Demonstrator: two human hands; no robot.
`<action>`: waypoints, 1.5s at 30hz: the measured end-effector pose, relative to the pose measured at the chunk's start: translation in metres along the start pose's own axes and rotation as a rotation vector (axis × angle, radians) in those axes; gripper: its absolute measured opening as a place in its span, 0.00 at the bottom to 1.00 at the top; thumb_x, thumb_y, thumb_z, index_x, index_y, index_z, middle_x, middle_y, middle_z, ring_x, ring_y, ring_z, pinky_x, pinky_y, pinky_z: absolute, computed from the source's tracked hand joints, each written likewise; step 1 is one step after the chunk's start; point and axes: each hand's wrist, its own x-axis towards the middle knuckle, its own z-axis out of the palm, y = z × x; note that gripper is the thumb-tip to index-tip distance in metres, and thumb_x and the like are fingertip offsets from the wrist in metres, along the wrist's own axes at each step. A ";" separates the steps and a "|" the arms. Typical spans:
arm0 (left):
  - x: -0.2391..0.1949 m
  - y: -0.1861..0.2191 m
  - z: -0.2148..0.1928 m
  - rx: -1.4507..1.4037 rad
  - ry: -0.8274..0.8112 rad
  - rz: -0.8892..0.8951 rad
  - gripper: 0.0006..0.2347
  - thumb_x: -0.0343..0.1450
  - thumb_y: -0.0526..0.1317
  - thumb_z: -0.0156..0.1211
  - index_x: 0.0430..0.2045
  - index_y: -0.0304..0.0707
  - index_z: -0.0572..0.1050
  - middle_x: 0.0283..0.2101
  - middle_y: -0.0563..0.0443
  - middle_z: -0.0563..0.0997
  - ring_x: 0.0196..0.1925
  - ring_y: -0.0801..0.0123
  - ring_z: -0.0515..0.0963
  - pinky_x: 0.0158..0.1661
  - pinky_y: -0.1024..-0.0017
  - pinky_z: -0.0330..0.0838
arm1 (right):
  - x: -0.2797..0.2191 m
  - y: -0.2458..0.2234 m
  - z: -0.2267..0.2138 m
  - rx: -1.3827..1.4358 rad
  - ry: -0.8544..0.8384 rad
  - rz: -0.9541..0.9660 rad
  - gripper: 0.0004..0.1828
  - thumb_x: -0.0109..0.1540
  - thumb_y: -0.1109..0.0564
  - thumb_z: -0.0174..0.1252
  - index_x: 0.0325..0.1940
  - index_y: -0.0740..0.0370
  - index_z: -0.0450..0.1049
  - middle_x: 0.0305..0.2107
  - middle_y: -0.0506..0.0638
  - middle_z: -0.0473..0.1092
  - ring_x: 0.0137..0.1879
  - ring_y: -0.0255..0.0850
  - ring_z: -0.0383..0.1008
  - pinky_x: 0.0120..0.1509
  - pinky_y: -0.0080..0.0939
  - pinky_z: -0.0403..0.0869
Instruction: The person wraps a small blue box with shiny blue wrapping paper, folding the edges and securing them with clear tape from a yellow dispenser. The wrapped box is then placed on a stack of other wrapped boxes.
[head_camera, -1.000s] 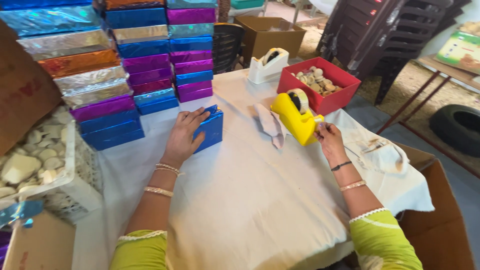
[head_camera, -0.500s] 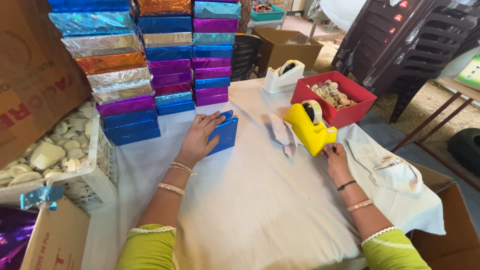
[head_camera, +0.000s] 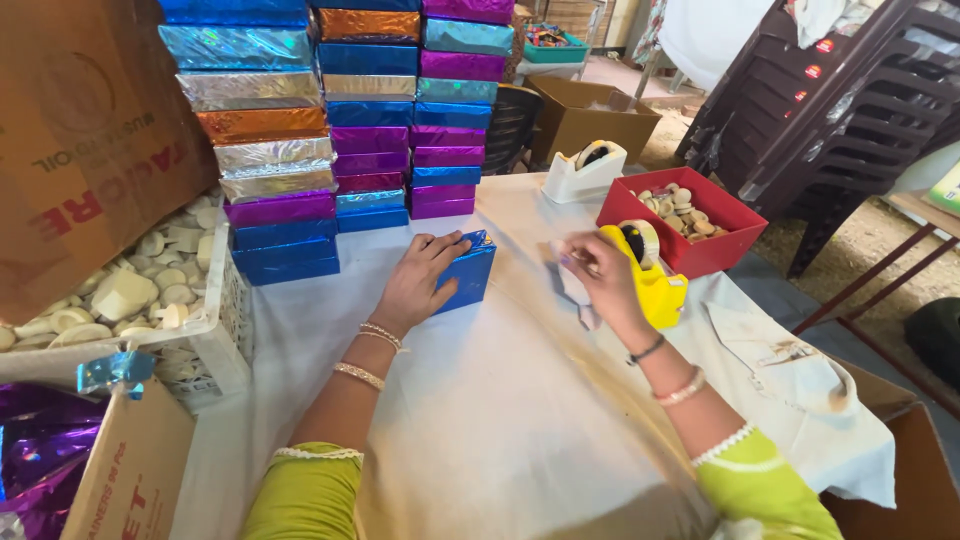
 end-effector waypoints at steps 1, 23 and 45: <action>0.000 0.001 0.000 0.002 0.003 -0.002 0.25 0.65 0.38 0.61 0.60 0.39 0.72 0.65 0.44 0.72 0.59 0.46 0.69 0.63 0.58 0.65 | 0.010 -0.001 0.012 0.001 -0.003 -0.003 0.08 0.62 0.62 0.64 0.44 0.62 0.75 0.40 0.50 0.70 0.47 0.34 0.72 0.50 0.32 0.73; 0.000 0.000 0.002 0.009 0.019 -0.011 0.21 0.63 0.37 0.62 0.51 0.35 0.73 0.62 0.45 0.74 0.58 0.47 0.70 0.58 0.58 0.69 | 0.082 0.013 0.119 -0.071 -0.349 0.239 0.07 0.58 0.57 0.62 0.37 0.63 0.77 0.27 0.52 0.77 0.33 0.38 0.77 0.40 0.37 0.74; 0.000 0.012 -0.022 -0.221 -0.003 -0.050 0.17 0.67 0.38 0.59 0.49 0.31 0.70 0.63 0.42 0.74 0.64 0.47 0.70 0.62 0.56 0.67 | 0.060 0.003 0.094 0.435 -0.430 0.478 0.08 0.66 0.57 0.60 0.45 0.53 0.68 0.19 0.37 0.57 0.22 0.25 0.51 0.24 0.31 0.47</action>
